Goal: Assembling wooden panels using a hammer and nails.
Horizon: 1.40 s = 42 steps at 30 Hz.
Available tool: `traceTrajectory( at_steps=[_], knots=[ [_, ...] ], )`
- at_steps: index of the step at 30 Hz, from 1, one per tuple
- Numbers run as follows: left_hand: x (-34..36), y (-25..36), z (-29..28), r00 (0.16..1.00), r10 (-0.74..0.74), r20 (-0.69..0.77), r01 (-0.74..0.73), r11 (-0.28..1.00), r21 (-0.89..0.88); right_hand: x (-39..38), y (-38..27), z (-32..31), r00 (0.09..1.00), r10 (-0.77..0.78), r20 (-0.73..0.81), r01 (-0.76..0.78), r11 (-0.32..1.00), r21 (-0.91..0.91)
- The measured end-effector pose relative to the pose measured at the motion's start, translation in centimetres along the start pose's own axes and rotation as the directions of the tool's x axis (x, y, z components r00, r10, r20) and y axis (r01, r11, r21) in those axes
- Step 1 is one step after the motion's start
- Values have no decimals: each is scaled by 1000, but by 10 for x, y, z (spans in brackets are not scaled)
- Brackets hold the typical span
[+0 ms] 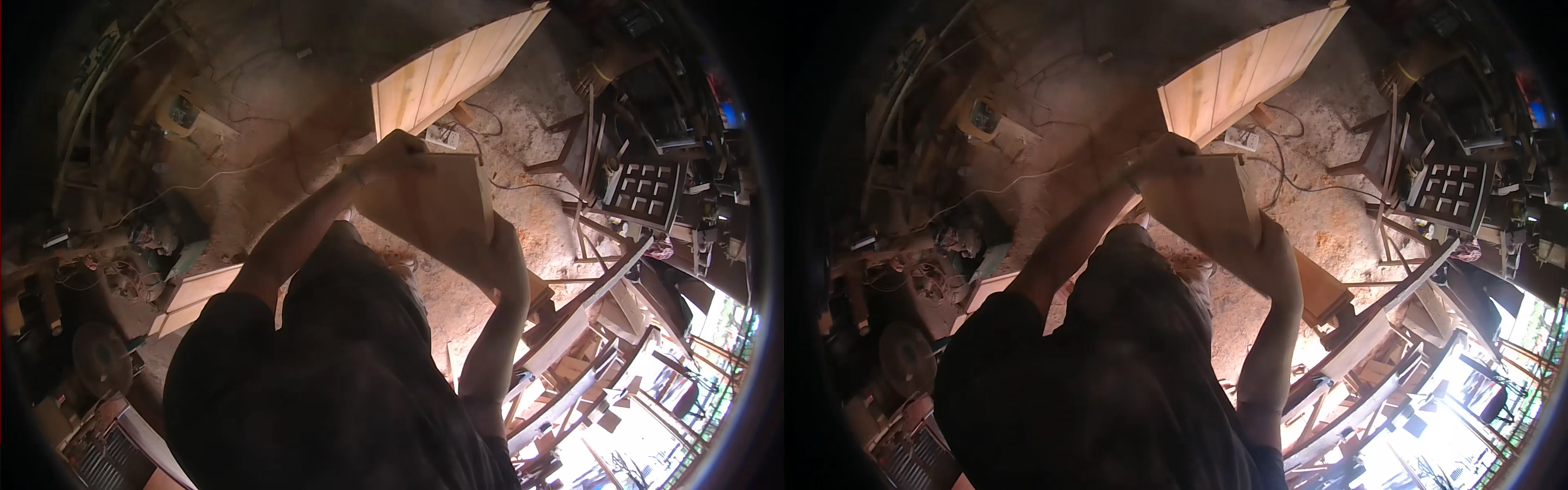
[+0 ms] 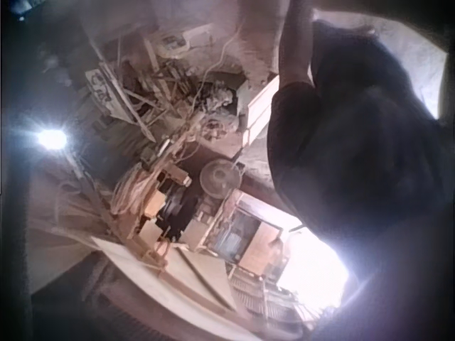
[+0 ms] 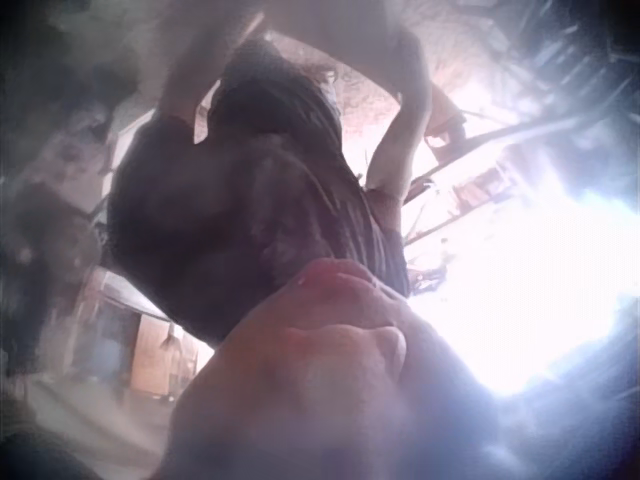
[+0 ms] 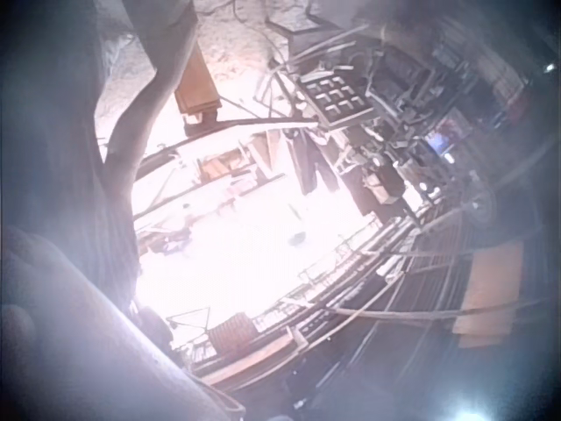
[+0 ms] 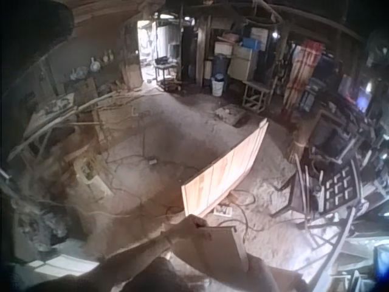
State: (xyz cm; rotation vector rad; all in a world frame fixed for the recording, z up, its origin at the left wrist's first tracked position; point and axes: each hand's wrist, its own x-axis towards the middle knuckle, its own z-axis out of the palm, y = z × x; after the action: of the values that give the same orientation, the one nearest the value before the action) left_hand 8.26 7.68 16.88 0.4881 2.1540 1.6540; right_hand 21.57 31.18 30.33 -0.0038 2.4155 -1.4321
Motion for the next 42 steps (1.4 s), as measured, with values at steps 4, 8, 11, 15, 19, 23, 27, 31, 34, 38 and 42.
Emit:
traceTrajectory(
  at_steps=[4, 8, 11, 15, 19, 23, 27, 31, 34, 38, 42],
  knots=[
    [5, -57, -51, 988, -149, -40, 148, 989, -31, 65, -31, 52, 998, 57, -42, -62, 988, -139],
    [4, -99, -97, 991, -135, -16, 132, 987, -95, 117, -48, 101, 992, 121, -41, -127, 958, -256],
    [8, -127, -115, 996, -89, 7, 89, 994, -68, 140, -57, 129, 975, 213, -59, -220, 952, -213],
    [17, -175, -107, 970, -43, -237, -31, 954, -298, 159, -75, 154, 910, 375, -176, -403, 900, -165],
    [-9, -270, -117, 882, -166, -440, 130, 985, -111, 163, -105, 151, 883, 433, -178, -456, 883, -111],
    [-59, -390, -131, 597, -714, -366, 444, 674, -590, 137, -143, 122, 887, 444, -125, -442, 896, 49],
    [-123, -477, -158, 435, -759, -485, 800, 573, -179, 100, -148, 81, 928, 339, -156, -329, 941, 83],
    [-193, -487, -265, 754, -472, -456, 579, 806, 122, 69, -79, 50, 935, 183, -303, -34, 899, 436],
    [-218, -400, -351, 807, -326, -491, 378, 926, 6, 58, 17, 50, 731, 512, -452, -140, 760, 635],
    [-249, -161, -377, 623, -470, -626, 320, 883, -345, 97, 158, 88, 662, 489, -568, -182, 840, 511],
    [-239, 33, -302, 774, -403, -488, 386, 912, -141, 142, 247, 167, 584, 733, -349, -332, 608, 721]
  ],
)
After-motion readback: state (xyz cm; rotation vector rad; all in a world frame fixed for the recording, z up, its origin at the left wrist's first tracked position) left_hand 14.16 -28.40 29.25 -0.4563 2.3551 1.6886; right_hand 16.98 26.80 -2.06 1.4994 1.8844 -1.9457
